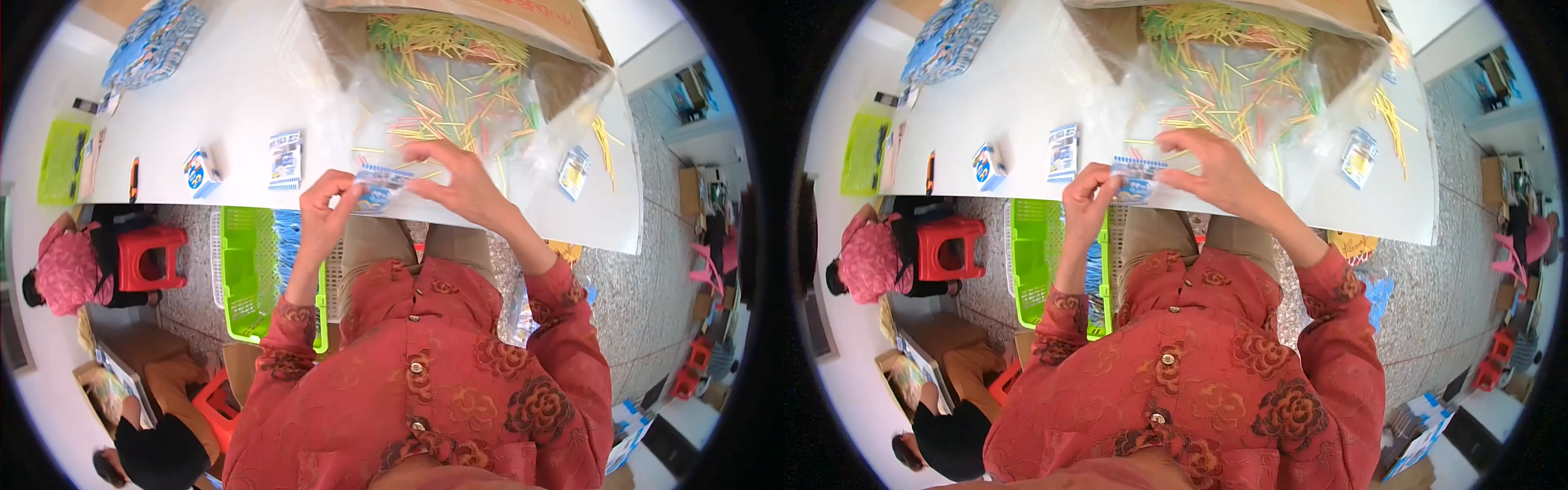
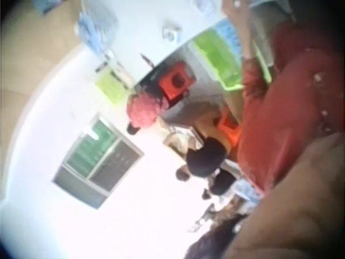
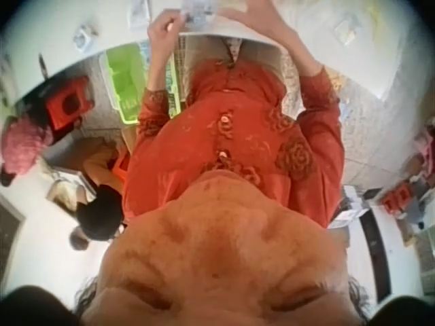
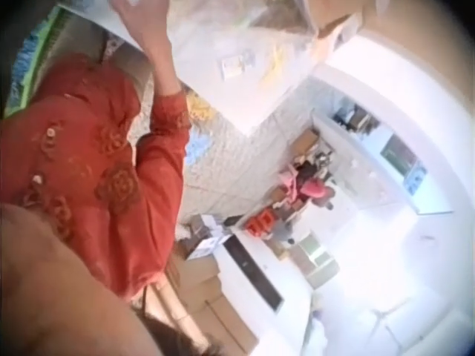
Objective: Packaging small blue items and yellow strips into packets.
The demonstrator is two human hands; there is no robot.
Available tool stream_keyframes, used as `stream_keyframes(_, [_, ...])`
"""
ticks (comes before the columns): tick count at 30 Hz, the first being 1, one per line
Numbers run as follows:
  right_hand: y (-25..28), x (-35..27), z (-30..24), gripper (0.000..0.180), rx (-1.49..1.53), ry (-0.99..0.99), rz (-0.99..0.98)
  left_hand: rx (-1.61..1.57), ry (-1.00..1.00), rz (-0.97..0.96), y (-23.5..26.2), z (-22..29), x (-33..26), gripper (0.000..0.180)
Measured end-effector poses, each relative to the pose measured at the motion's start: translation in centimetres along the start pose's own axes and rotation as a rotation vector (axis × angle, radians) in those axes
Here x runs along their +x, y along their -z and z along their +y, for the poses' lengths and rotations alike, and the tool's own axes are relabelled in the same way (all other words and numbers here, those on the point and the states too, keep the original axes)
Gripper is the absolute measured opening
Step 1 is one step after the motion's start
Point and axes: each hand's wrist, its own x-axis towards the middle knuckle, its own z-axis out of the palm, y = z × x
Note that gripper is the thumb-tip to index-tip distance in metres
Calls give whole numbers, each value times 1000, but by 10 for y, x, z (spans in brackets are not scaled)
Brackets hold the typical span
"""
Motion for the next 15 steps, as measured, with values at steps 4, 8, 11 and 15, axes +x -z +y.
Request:
stream_keyframes(4, [1,4,-3,17,-144,-115,-214,-97,65,-77,-22,0,-5,6])
stream_keyframes(8, [3,1,1,16,-137,-70,-144,-126,99,-94,-32,-4,-2,4])
stream_keyframes(11, [6,-1,3,14,-150,-45,-155,-93,141,-171,-35,-1,3,10])
stream_keyframes(15, [7,0,2,12,-180,-8,-147,14,106,-162,-39,5,3,9])
